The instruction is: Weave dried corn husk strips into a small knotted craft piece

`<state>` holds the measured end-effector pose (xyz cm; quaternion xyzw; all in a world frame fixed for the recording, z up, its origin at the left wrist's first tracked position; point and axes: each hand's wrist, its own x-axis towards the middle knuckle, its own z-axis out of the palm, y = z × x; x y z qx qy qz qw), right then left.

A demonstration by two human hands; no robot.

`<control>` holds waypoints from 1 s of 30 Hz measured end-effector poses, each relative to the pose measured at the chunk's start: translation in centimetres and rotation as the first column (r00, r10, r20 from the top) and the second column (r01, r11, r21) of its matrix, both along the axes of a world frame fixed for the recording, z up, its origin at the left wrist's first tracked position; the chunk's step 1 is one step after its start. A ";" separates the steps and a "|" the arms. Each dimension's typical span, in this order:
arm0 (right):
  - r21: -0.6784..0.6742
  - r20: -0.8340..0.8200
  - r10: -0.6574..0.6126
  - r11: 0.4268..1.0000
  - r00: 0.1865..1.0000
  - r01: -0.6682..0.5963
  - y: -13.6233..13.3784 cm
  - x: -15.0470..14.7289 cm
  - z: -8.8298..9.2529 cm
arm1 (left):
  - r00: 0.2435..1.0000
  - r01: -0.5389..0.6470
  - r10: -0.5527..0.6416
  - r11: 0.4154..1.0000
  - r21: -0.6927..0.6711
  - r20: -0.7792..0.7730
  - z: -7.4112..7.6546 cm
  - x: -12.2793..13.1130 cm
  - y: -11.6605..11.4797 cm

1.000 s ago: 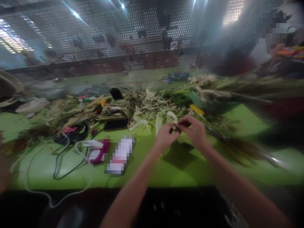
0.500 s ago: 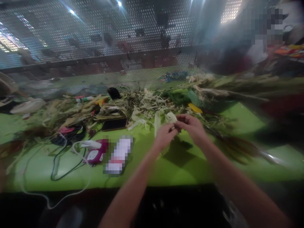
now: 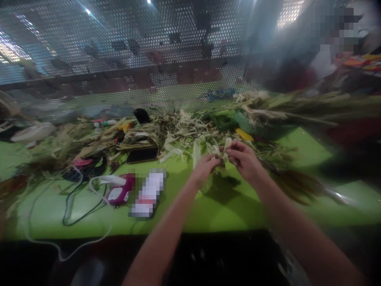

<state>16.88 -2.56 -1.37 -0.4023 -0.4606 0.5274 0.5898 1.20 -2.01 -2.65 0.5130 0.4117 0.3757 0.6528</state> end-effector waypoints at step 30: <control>0.414 0.649 -0.180 0.899 0.739 -0.144 -0.1 1.0 -0.1 | 0.965 0.105 -0.037 0.962 0.253 -0.260 0.7 -2.1 0.8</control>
